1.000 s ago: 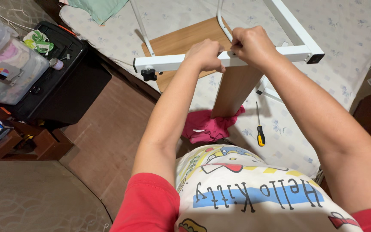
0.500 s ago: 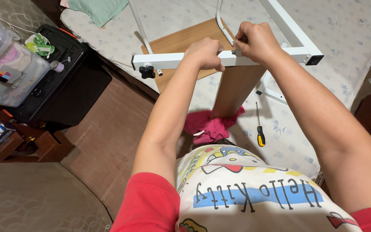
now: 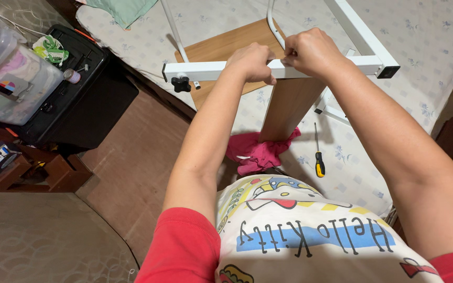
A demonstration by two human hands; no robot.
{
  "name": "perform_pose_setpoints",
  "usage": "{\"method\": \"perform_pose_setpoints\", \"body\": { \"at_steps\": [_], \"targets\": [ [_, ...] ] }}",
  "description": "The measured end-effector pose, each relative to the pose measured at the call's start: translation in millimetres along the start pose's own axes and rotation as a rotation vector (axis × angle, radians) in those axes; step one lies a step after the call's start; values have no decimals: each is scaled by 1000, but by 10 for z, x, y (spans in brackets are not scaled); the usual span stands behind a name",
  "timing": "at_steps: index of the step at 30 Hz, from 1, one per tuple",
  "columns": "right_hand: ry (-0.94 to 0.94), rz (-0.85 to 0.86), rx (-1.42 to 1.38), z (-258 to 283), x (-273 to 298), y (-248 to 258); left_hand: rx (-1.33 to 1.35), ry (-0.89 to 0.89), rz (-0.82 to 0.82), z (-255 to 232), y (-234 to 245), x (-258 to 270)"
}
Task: The person assembles a small table by attaching white metal legs to a wooden tabletop using a screwdriver. They align the legs, insert screws, and tighten them to secure the frame.
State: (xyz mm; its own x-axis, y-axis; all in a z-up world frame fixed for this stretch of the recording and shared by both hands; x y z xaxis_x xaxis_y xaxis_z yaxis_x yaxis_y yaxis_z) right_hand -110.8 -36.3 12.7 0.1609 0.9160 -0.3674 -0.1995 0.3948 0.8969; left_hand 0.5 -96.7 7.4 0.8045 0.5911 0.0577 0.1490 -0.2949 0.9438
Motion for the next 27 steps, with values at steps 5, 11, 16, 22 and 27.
{"method": "perform_pose_setpoints", "body": {
  "at_steps": [5,11,16,22,27],
  "targets": [
    [91,-21,42,65,-30,-23,16,-13,3,9,-8,-5],
    [91,-11,114,80,-21,-65,-15,-35,-17,33,-64,-54],
    [45,43,72,44,4,-69,-48,-100,-84,36,-137,-42],
    [-75,155,111,25,29,-199,-46,-129,-159,60,-221,40],
    [-64,227,217,0,43,-224,-18,-137,-156,145,-252,90]
  ]
}}
Point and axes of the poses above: each hand's wrist, its own x-axis away from the middle knuckle, its own y-axis out of the back of the hand, z = x × y, the point moved 9 cm from there along -x, towards the middle knuckle, and after that the axes turned 7 degrees about -z, right-handed, at the moved point
